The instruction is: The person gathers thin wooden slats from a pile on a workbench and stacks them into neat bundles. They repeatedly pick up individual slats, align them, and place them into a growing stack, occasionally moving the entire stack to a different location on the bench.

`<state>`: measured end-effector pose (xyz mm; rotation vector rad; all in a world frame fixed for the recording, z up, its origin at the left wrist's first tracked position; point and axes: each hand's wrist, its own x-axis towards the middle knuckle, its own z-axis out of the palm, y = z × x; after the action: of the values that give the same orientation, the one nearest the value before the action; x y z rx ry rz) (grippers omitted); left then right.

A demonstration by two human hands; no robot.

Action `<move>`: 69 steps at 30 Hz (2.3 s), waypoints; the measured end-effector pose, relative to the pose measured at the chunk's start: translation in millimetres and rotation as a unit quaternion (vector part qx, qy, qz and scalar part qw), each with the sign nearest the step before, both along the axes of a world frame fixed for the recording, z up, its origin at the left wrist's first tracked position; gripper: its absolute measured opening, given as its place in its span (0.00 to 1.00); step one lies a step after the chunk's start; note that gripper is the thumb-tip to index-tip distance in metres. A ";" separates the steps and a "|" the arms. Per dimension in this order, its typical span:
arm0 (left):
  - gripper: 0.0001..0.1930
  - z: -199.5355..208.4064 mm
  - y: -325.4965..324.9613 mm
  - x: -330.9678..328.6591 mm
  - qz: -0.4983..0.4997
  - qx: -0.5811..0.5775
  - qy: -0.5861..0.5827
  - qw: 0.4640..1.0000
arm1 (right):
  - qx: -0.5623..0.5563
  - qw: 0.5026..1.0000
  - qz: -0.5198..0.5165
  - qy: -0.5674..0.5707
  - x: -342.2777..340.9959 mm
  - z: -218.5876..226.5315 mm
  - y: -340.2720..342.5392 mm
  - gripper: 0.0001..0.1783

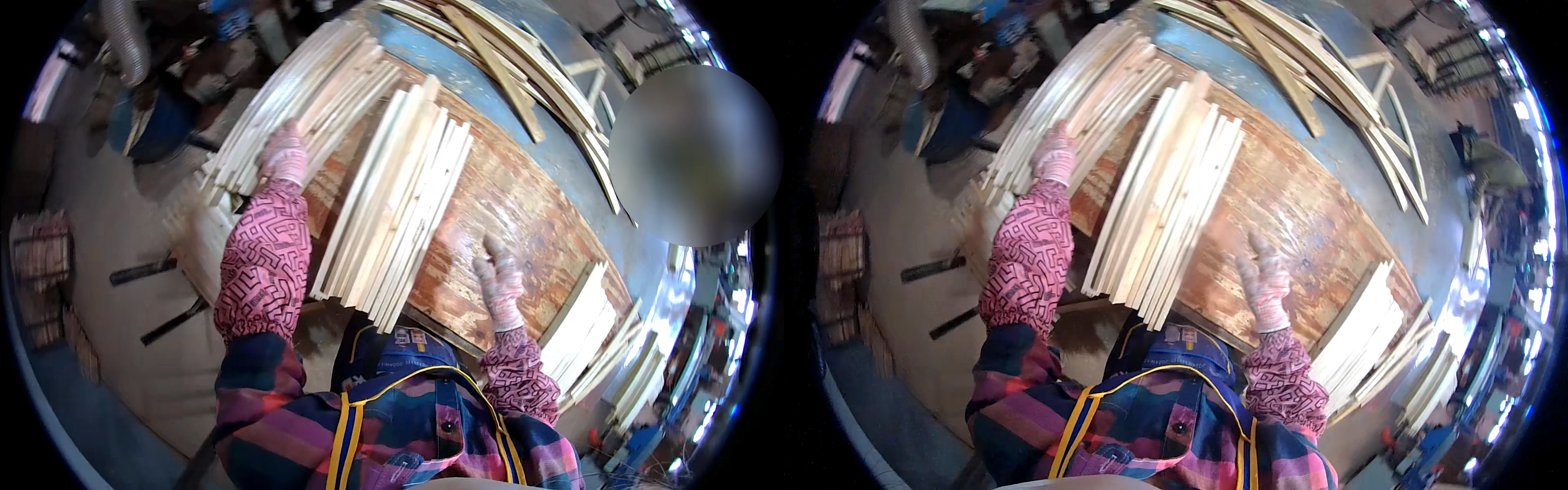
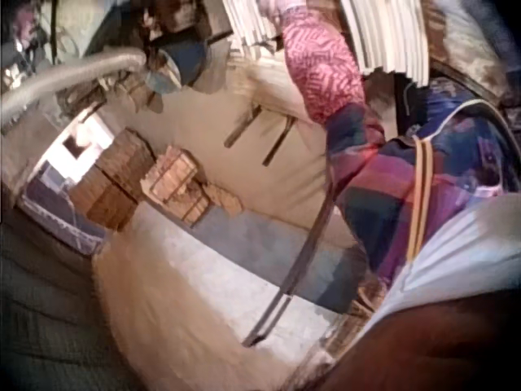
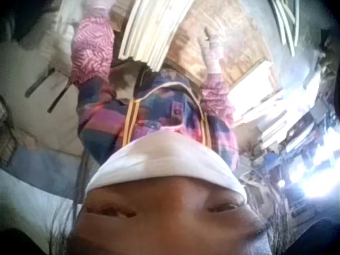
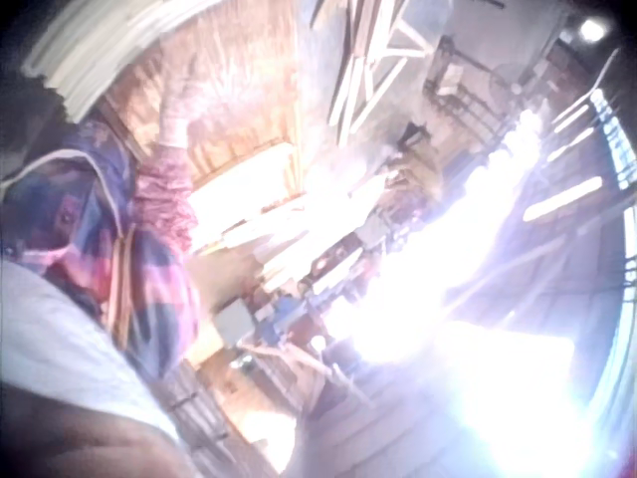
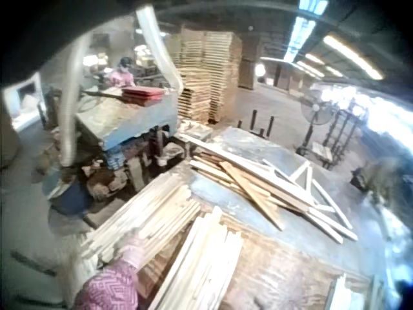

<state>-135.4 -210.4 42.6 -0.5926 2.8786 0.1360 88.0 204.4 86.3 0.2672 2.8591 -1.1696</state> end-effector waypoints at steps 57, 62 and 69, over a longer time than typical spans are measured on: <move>0.50 -38.7 1078.5 102.8 -0.473 0.265 -0.177 0.822 | -0.241 0.857 -0.447 0.088 210.4 -99.6 730.0 0.36; 0.56 -58.3 1189.7 65.6 -0.487 0.288 -0.133 0.814 | -0.207 0.896 -0.393 0.013 157.0 -64.8 907.7 0.32; 0.57 -103.8 1322.3 16.3 -0.565 0.460 -0.043 0.684 | -0.302 0.798 -0.520 0.029 75.1 -107.8 1140.4 0.26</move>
<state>-119.1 1111.9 -61.2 1.2567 2.0756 1.1399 163.1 1344.7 -21.6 1.8921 2.0586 -2.1136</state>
